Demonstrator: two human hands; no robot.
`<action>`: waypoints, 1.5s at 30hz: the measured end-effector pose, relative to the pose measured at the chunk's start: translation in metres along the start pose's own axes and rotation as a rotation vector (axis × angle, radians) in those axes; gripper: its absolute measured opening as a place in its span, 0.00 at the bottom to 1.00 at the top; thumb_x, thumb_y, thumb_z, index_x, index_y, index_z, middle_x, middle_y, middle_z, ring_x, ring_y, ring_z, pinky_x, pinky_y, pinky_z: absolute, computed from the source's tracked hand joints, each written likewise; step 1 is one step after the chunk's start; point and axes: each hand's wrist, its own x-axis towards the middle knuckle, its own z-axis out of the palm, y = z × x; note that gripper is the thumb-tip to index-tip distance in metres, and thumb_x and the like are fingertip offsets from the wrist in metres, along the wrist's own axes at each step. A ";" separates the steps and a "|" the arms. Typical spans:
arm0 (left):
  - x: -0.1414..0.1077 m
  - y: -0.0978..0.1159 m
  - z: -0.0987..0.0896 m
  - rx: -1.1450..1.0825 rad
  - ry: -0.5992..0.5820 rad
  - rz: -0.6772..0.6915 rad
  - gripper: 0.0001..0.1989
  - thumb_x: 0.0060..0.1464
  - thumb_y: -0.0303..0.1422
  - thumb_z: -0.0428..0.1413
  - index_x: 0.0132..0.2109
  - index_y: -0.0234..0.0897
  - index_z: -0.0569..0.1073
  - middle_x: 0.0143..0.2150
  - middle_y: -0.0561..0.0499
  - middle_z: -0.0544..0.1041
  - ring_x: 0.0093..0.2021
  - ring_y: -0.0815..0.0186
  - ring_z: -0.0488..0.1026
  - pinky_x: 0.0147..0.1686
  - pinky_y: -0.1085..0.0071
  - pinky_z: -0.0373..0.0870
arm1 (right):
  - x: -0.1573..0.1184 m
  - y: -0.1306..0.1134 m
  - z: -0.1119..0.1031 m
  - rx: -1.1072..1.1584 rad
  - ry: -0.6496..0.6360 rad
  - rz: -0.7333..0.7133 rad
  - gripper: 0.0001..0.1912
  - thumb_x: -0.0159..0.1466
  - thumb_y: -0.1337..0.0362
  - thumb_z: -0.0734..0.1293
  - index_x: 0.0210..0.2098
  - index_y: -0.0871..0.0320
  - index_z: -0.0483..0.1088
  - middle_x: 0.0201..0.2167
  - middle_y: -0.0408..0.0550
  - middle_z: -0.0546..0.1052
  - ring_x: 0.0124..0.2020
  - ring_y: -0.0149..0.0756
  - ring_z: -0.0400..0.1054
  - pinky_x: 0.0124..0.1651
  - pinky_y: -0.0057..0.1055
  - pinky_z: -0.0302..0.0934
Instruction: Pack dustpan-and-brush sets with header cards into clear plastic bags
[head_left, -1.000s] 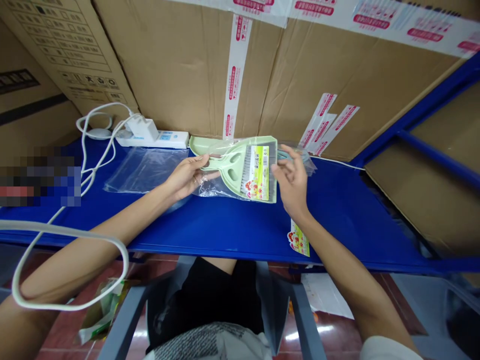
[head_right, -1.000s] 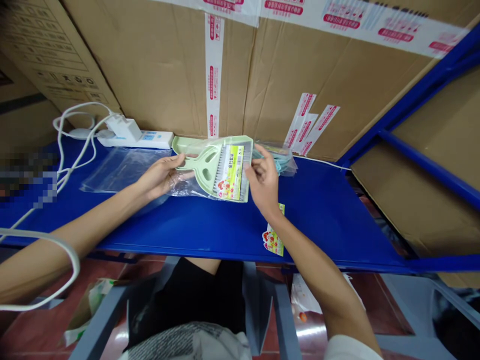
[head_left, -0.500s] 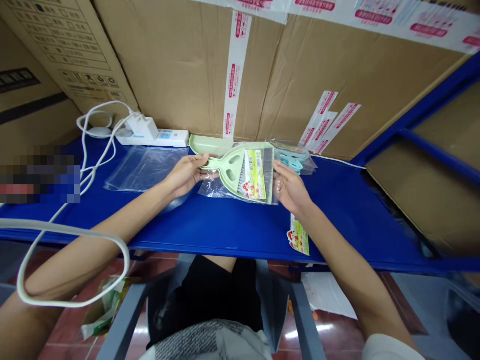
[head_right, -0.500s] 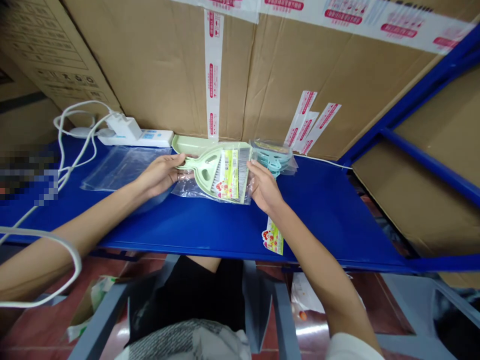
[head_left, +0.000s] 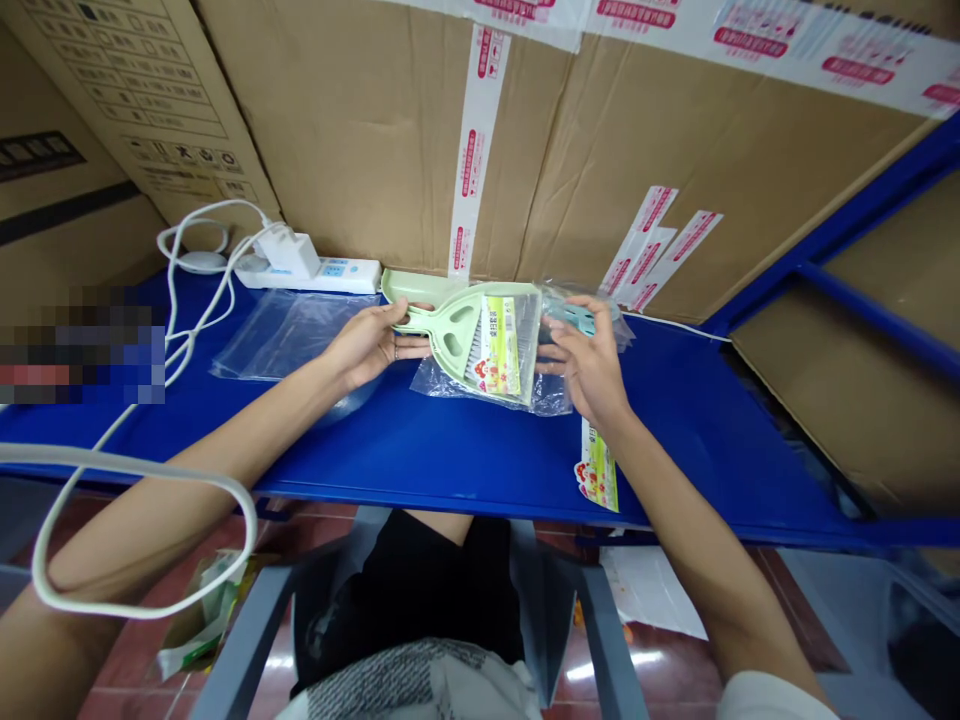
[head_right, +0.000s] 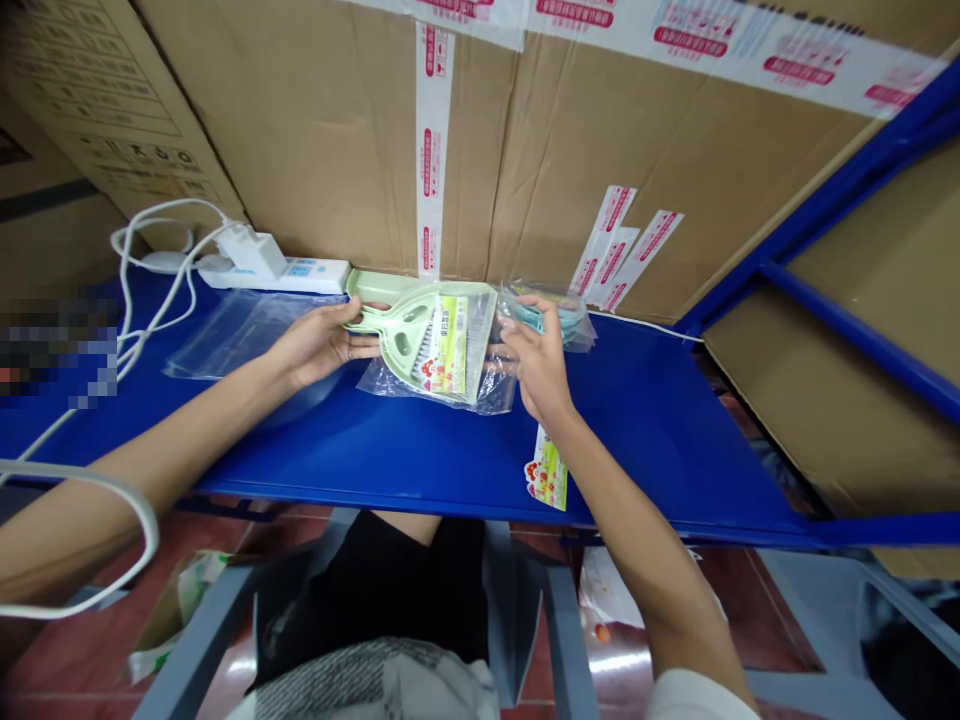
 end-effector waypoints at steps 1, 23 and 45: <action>0.000 0.000 0.000 -0.001 -0.004 0.001 0.15 0.75 0.35 0.55 0.54 0.27 0.81 0.45 0.33 0.87 0.39 0.53 0.89 0.49 0.54 0.87 | 0.000 0.001 0.000 -0.025 -0.023 -0.004 0.28 0.61 0.56 0.75 0.57 0.42 0.63 0.56 0.45 0.80 0.39 0.39 0.81 0.38 0.40 0.80; -0.006 -0.001 0.007 0.011 -0.009 0.026 0.15 0.75 0.35 0.56 0.54 0.26 0.83 0.42 0.36 0.87 0.34 0.57 0.88 0.44 0.59 0.89 | 0.007 0.015 -0.011 -0.475 -0.200 -0.290 0.24 0.62 0.43 0.80 0.54 0.43 0.86 0.62 0.49 0.80 0.72 0.58 0.64 0.77 0.68 0.51; -0.004 0.001 0.002 -0.019 -0.165 0.005 0.11 0.72 0.32 0.59 0.53 0.31 0.83 0.28 0.51 0.77 0.33 0.56 0.87 0.47 0.51 0.88 | 0.011 0.014 -0.011 -0.086 0.198 -0.127 0.32 0.67 0.45 0.71 0.67 0.51 0.73 0.57 0.57 0.83 0.31 0.36 0.80 0.28 0.34 0.77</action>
